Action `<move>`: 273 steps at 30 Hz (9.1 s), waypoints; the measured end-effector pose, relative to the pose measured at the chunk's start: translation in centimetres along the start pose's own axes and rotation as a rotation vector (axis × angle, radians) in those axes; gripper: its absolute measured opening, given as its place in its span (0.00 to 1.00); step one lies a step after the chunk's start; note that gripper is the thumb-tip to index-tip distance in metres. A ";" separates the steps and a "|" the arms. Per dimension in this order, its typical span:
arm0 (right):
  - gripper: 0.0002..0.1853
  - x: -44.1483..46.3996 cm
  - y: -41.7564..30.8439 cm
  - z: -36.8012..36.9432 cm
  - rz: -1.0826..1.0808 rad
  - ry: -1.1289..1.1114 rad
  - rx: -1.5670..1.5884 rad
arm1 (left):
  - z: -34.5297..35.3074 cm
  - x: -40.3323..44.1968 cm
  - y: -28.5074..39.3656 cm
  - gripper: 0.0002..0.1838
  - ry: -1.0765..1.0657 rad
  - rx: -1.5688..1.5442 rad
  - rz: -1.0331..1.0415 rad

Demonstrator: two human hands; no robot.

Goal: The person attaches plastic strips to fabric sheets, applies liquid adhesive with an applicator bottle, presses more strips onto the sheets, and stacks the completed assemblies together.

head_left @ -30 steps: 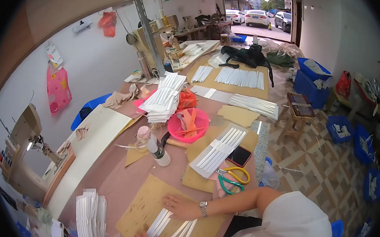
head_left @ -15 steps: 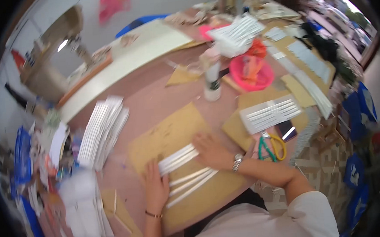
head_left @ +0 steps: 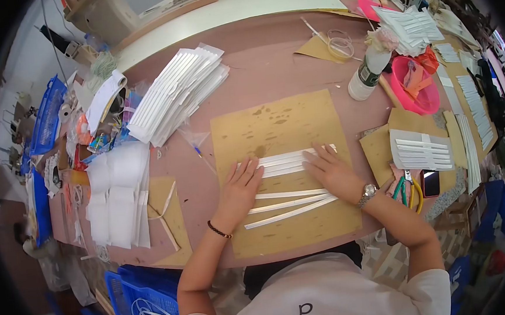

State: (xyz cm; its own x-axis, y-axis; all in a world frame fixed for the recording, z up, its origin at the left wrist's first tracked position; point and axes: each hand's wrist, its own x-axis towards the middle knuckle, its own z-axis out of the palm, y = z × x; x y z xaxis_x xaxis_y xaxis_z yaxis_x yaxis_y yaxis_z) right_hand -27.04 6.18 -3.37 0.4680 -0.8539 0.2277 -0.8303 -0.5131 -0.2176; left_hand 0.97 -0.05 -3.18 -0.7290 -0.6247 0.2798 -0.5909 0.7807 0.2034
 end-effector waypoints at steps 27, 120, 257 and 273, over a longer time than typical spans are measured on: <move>0.14 -4.5 -4.4 -2.3 -0.031 0.052 0.151 | -2.1 -3.9 6.1 0.11 0.039 -0.317 -0.175; 0.17 -3.5 -2.3 -1.3 0.086 0.109 0.004 | 0.0 -2.2 3.6 0.21 0.000 0.038 -0.031; 0.20 6.1 -4.1 -3.3 0.606 0.587 0.834 | 0.9 -1.2 0.8 0.31 -0.005 0.061 -0.340; 0.21 6.3 -7.0 -2.2 0.602 0.552 0.863 | 1.1 -1.4 0.6 0.32 -0.003 0.087 -0.322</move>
State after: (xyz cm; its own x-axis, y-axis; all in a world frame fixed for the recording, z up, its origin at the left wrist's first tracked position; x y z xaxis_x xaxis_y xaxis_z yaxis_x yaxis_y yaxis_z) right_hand -19.00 4.57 1.70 -0.2975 -0.9331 0.2019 -0.2943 -0.1115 -0.9492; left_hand 1.25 1.31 -4.50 -0.5011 -0.8392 0.2115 -0.8184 0.5389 0.1995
